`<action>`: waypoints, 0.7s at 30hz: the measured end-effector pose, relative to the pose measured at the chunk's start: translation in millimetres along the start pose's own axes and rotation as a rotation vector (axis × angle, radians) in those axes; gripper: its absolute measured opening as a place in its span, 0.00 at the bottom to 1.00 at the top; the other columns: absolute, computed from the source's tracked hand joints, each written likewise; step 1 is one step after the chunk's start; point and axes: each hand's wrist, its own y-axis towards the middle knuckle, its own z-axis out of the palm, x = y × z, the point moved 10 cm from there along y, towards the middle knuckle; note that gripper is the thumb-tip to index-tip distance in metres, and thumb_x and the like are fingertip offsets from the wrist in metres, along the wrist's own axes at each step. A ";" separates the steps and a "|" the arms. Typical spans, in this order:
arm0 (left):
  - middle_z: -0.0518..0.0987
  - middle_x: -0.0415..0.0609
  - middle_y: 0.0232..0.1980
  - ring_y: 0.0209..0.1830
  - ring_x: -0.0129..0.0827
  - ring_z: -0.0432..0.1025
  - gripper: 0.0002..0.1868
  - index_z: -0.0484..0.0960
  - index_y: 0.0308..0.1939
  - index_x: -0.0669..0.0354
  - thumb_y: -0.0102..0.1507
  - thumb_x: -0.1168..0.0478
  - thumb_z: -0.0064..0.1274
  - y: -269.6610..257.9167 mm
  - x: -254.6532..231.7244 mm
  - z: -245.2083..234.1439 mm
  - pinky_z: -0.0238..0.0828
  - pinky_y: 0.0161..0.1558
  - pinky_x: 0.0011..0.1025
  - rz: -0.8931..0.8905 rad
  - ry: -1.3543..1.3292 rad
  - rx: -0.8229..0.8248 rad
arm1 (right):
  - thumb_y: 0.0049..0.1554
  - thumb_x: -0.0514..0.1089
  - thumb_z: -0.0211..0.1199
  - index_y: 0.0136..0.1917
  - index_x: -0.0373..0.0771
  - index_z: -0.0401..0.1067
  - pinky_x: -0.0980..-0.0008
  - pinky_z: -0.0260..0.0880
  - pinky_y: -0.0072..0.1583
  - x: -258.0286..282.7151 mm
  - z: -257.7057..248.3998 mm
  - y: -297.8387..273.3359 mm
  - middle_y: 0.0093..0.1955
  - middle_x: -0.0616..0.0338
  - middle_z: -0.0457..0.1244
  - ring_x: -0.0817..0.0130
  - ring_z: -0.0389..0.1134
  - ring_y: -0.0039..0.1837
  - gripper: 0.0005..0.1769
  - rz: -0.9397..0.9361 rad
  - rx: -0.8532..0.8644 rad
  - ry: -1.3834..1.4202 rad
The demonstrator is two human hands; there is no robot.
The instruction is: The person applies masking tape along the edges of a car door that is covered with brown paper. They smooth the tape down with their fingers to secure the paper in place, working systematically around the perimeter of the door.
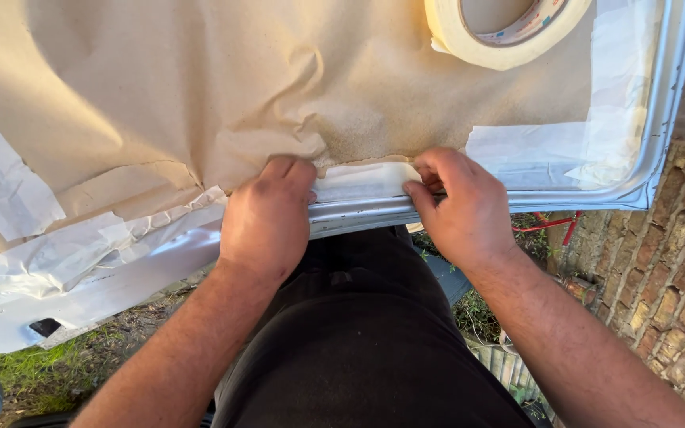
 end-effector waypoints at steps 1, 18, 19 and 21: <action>0.77 0.42 0.41 0.33 0.51 0.83 0.13 0.78 0.44 0.46 0.61 0.55 0.67 2.3 3.2 8.6 0.85 0.35 0.47 -0.032 -0.074 0.107 | 0.53 0.39 0.83 0.57 0.43 0.79 0.61 0.81 0.44 3.2 0.6 2.5 0.44 0.60 0.73 0.60 0.78 0.43 0.20 -0.003 0.028 -0.030; 0.78 0.38 0.34 0.31 0.37 0.82 0.07 0.82 0.36 0.39 0.57 0.60 0.60 9.7 -36.0 -35.3 0.81 0.29 0.36 0.185 0.274 -0.061 | 0.53 0.45 0.76 0.50 0.42 0.73 0.51 0.76 0.58 36.1 11.3 9.8 0.53 0.53 0.65 0.43 0.74 0.58 0.15 -0.259 0.367 -0.219; 0.80 0.44 0.37 0.37 0.43 0.82 0.06 0.85 0.36 0.41 0.58 0.62 0.59 0.2 -50.9 -47.0 0.82 0.35 0.38 0.344 0.123 -0.064 | 0.56 0.41 0.71 0.46 0.41 0.75 0.56 0.74 0.62 51.1 10.7 -1.4 0.53 0.52 0.66 0.46 0.72 0.62 0.06 -0.376 0.344 -0.062; 0.80 0.46 0.43 0.46 0.46 0.80 0.10 0.85 0.42 0.47 0.57 0.61 0.58 -12.7 -43.3 -20.8 0.81 0.42 0.38 0.343 0.019 -0.001 | 0.56 0.40 0.70 0.51 0.40 0.76 0.54 0.73 0.63 66.6 13.0 -3.3 0.53 0.52 0.67 0.46 0.71 0.62 0.09 -0.378 0.355 -0.011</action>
